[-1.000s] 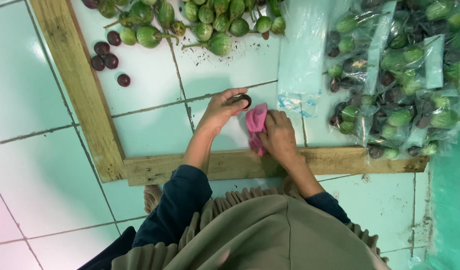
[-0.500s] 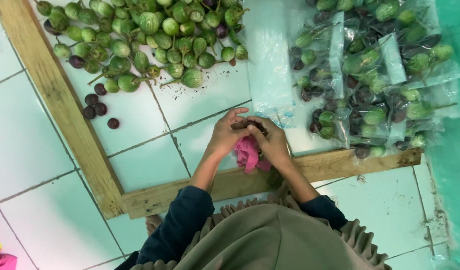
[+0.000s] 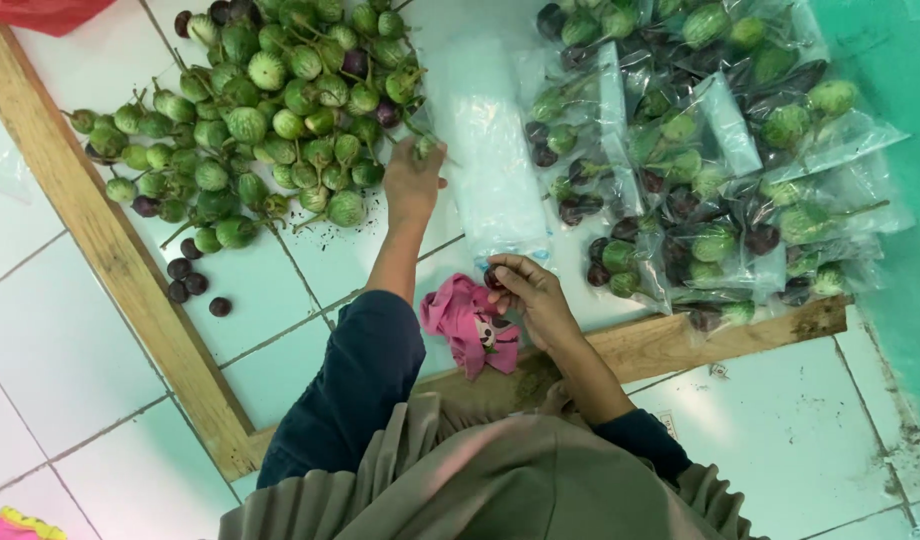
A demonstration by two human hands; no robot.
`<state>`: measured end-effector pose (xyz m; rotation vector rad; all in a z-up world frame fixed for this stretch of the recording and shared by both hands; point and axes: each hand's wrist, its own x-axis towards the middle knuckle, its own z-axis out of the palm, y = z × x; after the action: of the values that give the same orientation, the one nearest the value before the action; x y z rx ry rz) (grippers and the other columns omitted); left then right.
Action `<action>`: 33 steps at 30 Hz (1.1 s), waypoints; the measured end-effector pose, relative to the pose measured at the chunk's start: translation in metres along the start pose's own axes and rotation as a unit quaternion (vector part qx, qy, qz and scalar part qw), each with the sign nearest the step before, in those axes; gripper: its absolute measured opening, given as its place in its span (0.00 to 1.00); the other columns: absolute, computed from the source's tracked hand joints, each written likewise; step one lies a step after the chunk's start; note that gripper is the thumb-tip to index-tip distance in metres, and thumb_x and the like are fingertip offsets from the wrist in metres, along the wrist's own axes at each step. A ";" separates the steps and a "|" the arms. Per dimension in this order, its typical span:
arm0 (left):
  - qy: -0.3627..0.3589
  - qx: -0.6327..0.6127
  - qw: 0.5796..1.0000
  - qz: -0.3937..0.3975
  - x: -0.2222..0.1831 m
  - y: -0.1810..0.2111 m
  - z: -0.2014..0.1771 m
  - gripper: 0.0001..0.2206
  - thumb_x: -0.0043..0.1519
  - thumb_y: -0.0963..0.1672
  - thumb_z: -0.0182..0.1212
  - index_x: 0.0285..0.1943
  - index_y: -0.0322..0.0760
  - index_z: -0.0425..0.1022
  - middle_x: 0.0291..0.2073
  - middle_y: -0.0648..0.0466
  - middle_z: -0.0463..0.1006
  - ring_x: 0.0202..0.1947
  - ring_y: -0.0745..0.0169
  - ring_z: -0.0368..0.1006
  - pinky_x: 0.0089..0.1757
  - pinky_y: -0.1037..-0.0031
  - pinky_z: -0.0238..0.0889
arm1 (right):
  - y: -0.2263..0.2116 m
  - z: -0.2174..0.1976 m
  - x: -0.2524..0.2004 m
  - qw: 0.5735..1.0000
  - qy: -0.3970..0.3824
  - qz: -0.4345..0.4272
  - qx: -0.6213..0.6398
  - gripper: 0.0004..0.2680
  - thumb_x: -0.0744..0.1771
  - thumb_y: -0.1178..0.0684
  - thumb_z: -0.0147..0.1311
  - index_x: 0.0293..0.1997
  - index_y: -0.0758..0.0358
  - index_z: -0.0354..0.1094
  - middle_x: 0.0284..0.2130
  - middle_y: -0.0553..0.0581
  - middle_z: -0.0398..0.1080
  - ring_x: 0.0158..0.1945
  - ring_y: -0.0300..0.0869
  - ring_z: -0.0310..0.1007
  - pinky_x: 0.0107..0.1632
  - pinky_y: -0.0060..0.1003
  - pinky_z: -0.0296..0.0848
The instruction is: Cleaning small green vegetables and red fruits with a cloth and placing them into plastic bags
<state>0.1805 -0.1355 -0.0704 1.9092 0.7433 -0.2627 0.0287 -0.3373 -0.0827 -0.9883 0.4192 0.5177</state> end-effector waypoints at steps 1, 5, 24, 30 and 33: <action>-0.002 0.004 1.000 0.000 0.007 0.003 0.005 0.29 0.66 0.53 0.62 0.71 0.36 0.63 0.39 0.53 0.84 0.32 0.69 0.83 0.41 0.69 0.79 | 0.000 -0.002 -0.002 1.000 0.002 0.000 0.004 0.12 0.69 0.56 0.57 0.57 0.74 0.71 0.35 0.65 0.71 0.31 0.49 0.82 0.28 0.31 0.79; 0.106 -0.084 0.991 0.000 0.042 -0.017 0.026 0.19 0.61 0.51 0.68 0.53 0.35 0.75 0.26 0.58 0.78 0.25 0.70 0.77 0.29 0.72 0.72 | 0.012 -0.015 -0.008 1.000 -0.023 0.002 0.012 0.13 0.69 0.56 0.56 0.57 0.75 0.70 0.39 0.61 0.67 0.34 0.49 0.80 0.28 0.29 0.79; -0.116 -0.170 0.943 0.263 -0.070 0.110 -0.110 0.04 0.66 0.40 0.49 0.39 0.45 0.64 0.28 0.64 0.60 0.26 0.76 0.51 0.30 0.84 0.50 | -0.040 0.007 0.002 0.989 -0.082 0.046 0.114 0.08 0.71 0.51 0.52 0.46 0.66 0.71 0.38 0.59 0.72 0.37 0.44 0.75 0.36 0.34 0.75; -0.153 -0.308 0.921 0.180 -0.165 0.137 -0.173 0.05 0.61 0.42 0.53 0.44 0.37 0.68 0.26 0.57 0.62 0.27 0.69 0.66 0.36 0.74 0.70 | -0.020 0.050 0.020 0.982 -0.099 0.079 0.143 0.20 0.71 0.40 0.52 0.60 0.70 0.69 0.30 0.53 0.65 0.31 0.38 0.66 0.33 0.33 0.72; -0.164 -0.290 0.933 0.134 -0.157 0.089 -0.204 0.04 0.59 0.41 0.53 0.41 0.38 0.68 0.21 0.60 0.58 0.25 0.72 0.63 0.36 0.76 0.70 | -0.025 0.080 0.025 0.966 -0.119 0.097 0.210 0.21 0.70 0.35 0.50 0.58 0.65 0.69 0.31 0.52 0.66 0.33 0.38 0.68 0.36 0.31 0.71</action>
<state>0.0817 -0.0404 0.1651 1.3340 0.2806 -0.1588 0.0719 -0.2737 -0.0408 -0.4717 0.3908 0.6838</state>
